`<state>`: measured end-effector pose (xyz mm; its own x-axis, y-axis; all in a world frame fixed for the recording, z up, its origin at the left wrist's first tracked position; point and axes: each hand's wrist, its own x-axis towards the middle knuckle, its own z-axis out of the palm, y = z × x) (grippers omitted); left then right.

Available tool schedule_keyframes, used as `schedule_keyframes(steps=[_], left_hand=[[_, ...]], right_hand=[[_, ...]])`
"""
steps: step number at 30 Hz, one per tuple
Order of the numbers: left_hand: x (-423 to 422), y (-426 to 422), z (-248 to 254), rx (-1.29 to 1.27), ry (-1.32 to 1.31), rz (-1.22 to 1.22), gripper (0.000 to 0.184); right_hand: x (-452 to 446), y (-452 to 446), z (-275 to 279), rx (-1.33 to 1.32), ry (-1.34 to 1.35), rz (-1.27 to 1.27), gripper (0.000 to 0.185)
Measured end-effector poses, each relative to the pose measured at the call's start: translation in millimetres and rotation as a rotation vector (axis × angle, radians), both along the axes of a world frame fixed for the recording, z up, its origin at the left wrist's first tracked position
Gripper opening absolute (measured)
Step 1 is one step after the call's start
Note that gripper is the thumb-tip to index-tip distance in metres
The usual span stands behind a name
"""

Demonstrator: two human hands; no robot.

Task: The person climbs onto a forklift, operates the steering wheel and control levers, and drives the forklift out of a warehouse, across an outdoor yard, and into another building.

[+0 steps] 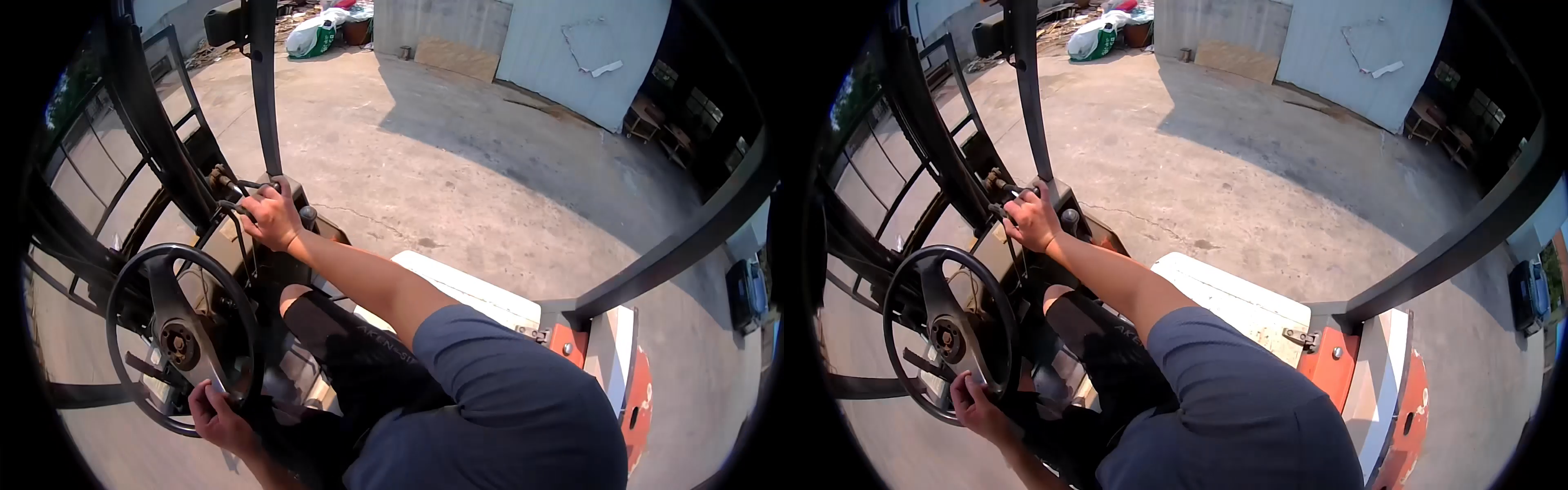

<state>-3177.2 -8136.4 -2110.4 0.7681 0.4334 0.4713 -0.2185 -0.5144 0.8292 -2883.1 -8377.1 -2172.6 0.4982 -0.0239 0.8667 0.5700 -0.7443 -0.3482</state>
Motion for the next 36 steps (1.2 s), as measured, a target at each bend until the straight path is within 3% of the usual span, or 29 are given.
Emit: schedule_keyframes(steps=[3,6,9,11,12,14,16,18,20,21,24,26,28,30,31,33,34,35,36], left_hand=[[279,-269,12,0.028,-0.062,-0.270,0.015],[468,-473,7,0.015,-0.068,-0.696,0.017],[460,-461,19,0.138,-0.012,-0.528,0.024],[520,-399,-15,0.743,-0.480,-0.540,0.023],[533,-387,-7,1.057,-0.767,-0.466,0.026],[460,-425,72,0.349,-0.125,-0.289,0.024],[520,-384,87,0.079,-0.109,-0.342,0.020],[693,-304,73,0.301,-0.120,-0.406,0.030],[755,-333,99,0.216,-0.129,-0.458,0.031],[789,-365,105,0.346,-0.261,-0.477,0.032],[789,-489,115,0.485,-0.449,-0.502,0.032],[693,-576,114,0.496,-0.233,-0.575,0.031],[624,-622,83,0.433,-0.256,-0.791,0.026],[538,-626,60,0.374,-0.099,-0.959,0.019],[511,-619,37,0.358,-0.242,-0.995,0.016],[454,-582,15,0.253,-0.115,-1.026,0.016],[457,-541,-5,0.358,-0.071,-1.029,0.022],[468,-506,-21,0.649,-0.416,-0.828,0.022],[416,-497,11,0.471,-0.278,-0.702,0.018]], right_hand=[[212,-322,30,-0.011,-0.011,-0.261,0.022],[275,-591,35,-0.066,0.021,-0.653,0.019],[284,-591,27,-0.025,-0.027,-0.614,0.018],[279,-593,30,-0.028,-0.040,-0.622,0.018],[273,-593,30,-0.028,-0.042,-0.628,0.017],[264,-590,36,-0.008,-0.036,-0.588,0.015],[263,-585,46,0.034,-0.064,-0.563,0.015],[256,-588,49,0.036,-0.019,-0.537,0.016],[253,-580,39,0.004,-0.108,-0.609,0.015],[249,-581,39,0.003,-0.090,-0.605,0.015],[253,-579,33,-0.020,-0.104,-0.600,0.016],[246,-580,29,-0.014,-0.108,-0.596,0.014],[239,-582,23,-0.028,-0.101,-0.601,0.014],[238,-583,21,-0.032,-0.113,-0.591,0.014],[238,-585,21,-0.033,-0.122,-0.581,0.015],[236,-588,24,-0.044,-0.101,-0.580,0.015],[236,-590,24,-0.051,-0.077,-0.580,0.016],[238,-590,24,-0.048,-0.066,-0.575,0.017],[239,-591,27,-0.035,-0.058,-0.554,0.017]])
